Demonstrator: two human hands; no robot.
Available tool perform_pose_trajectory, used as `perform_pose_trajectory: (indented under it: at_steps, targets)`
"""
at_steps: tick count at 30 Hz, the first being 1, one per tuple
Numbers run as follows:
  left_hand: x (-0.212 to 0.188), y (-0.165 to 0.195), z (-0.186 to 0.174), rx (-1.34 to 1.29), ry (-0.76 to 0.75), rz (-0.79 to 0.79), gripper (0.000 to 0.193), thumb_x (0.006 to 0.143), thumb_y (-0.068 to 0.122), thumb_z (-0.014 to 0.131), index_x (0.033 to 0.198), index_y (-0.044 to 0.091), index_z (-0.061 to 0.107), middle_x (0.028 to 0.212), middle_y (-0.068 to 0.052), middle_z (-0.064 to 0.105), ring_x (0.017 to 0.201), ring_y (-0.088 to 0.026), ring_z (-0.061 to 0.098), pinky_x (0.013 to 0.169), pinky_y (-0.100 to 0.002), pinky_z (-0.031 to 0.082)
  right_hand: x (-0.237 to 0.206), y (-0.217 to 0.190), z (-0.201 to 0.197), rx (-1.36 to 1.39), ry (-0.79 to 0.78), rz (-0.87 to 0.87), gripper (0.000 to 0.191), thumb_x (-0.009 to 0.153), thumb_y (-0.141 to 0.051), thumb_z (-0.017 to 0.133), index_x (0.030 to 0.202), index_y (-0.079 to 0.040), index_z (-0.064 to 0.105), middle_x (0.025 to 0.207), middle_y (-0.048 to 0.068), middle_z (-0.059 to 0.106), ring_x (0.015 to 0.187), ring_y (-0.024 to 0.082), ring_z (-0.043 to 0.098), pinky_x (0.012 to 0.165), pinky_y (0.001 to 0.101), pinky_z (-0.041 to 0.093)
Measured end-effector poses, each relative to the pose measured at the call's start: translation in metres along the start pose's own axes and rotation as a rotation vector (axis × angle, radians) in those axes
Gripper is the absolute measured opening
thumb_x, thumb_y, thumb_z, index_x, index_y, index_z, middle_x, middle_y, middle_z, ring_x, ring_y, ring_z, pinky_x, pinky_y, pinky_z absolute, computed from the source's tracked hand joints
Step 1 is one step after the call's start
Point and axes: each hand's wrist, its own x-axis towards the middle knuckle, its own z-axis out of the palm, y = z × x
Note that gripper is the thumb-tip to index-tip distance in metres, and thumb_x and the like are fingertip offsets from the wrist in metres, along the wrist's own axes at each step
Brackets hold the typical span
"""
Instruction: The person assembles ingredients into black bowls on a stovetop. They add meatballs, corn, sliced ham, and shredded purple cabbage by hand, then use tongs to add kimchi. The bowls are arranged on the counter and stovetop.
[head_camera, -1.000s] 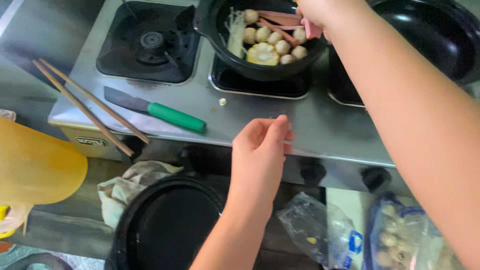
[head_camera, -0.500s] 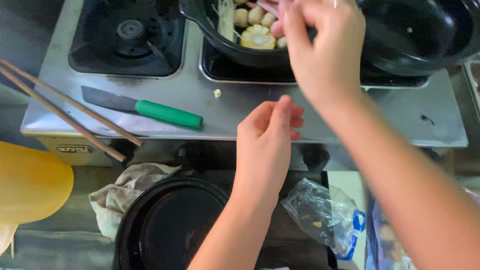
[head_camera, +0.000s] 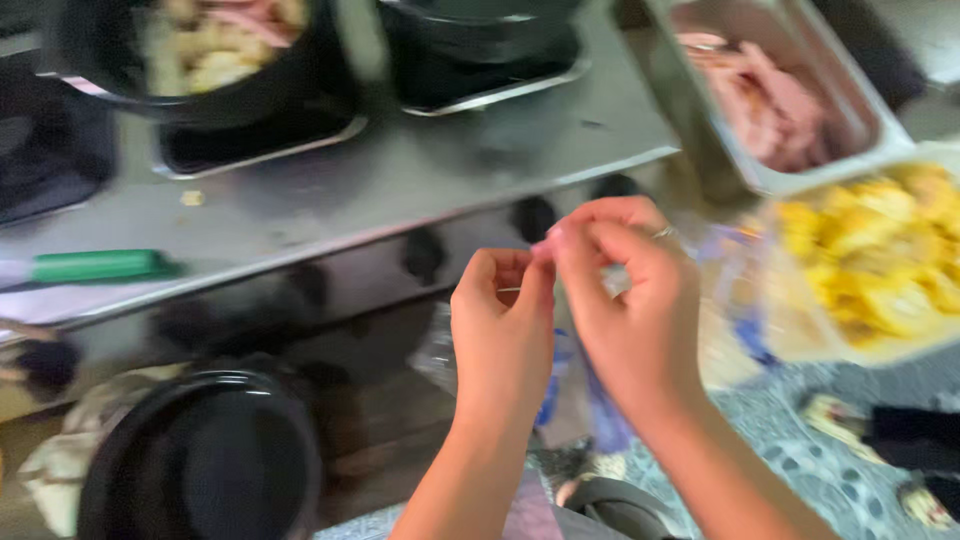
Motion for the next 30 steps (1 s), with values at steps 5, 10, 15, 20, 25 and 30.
perform_pose_trajectory:
  at_steps: [5,10,15,20,25,30]
  targets:
    - [-0.056,-0.048,0.092,0.312,-0.041,0.23,0.04,0.084,0.028,0.074,0.111,0.0,0.061,0.096,-0.009,0.07,0.078,-0.019,0.068,0.066,-0.033,0.056,-0.045,0.046,-0.101,0.107,0.062,0.171,0.013,0.094,-0.003,0.067,0.106,-0.002,0.07,0.103,0.006,0.07,0.081,0.013,0.066,0.07,0.0262,0.055]
    - [-0.077,-0.073,0.148,0.704,0.007,0.332,0.062,0.078,0.037,0.084,0.12,-0.003,0.062,0.097,-0.019,0.073,0.085,-0.03,0.071,0.071,-0.038,0.055,-0.066,0.084,-0.176,0.224,0.084,0.235,0.012,0.099,-0.005,0.063,0.109,-0.001,0.067,0.109,0.005,0.072,0.093,0.01,0.072,0.079,0.0231,0.06]
    - [-0.075,-0.073,0.153,0.706,-0.077,0.221,0.028,0.084,0.028,0.075,0.099,0.004,0.077,0.085,-0.012,0.079,0.076,-0.024,0.078,0.071,-0.037,0.057,-0.08,0.097,-0.207,0.257,0.013,0.289,0.015,0.097,-0.008,0.064,0.108,-0.001,0.069,0.102,0.006,0.074,0.092,0.012,0.073,0.079,0.0258,0.06]
    - [-0.071,-0.075,0.145,0.505,-0.025,0.323,0.019,0.089,0.017,0.067,0.095,0.0,0.073,0.084,-0.01,0.077,0.076,-0.018,0.073,0.07,-0.033,0.056,-0.087,0.097,-0.2,0.237,-0.079,0.371,0.022,0.091,-0.008,0.067,0.113,-0.003,0.068,0.108,0.008,0.073,0.092,0.015,0.076,0.075,0.0292,0.062]
    - [-0.076,-0.066,0.137,0.238,-0.051,0.172,0.024,0.095,0.019,0.061,0.099,-0.001,0.072,0.083,-0.008,0.071,0.074,-0.014,0.061,0.066,-0.032,0.05,-0.087,0.087,-0.185,0.182,-0.143,0.379,0.035,0.087,-0.008,0.068,0.122,-0.007,0.064,0.118,0.011,0.066,0.088,0.02,0.076,0.072,0.032,0.063]
    - [-0.087,-0.06,0.129,0.146,-0.063,0.258,0.029,0.096,0.026,0.062,0.103,-0.002,0.069,0.088,-0.007,0.072,0.08,-0.012,0.066,0.071,-0.028,0.053,-0.093,0.075,-0.174,-0.013,-0.027,0.264,0.036,0.086,-0.005,0.071,0.121,-0.008,0.065,0.112,0.013,0.065,0.085,0.023,0.071,0.067,0.0339,0.058]
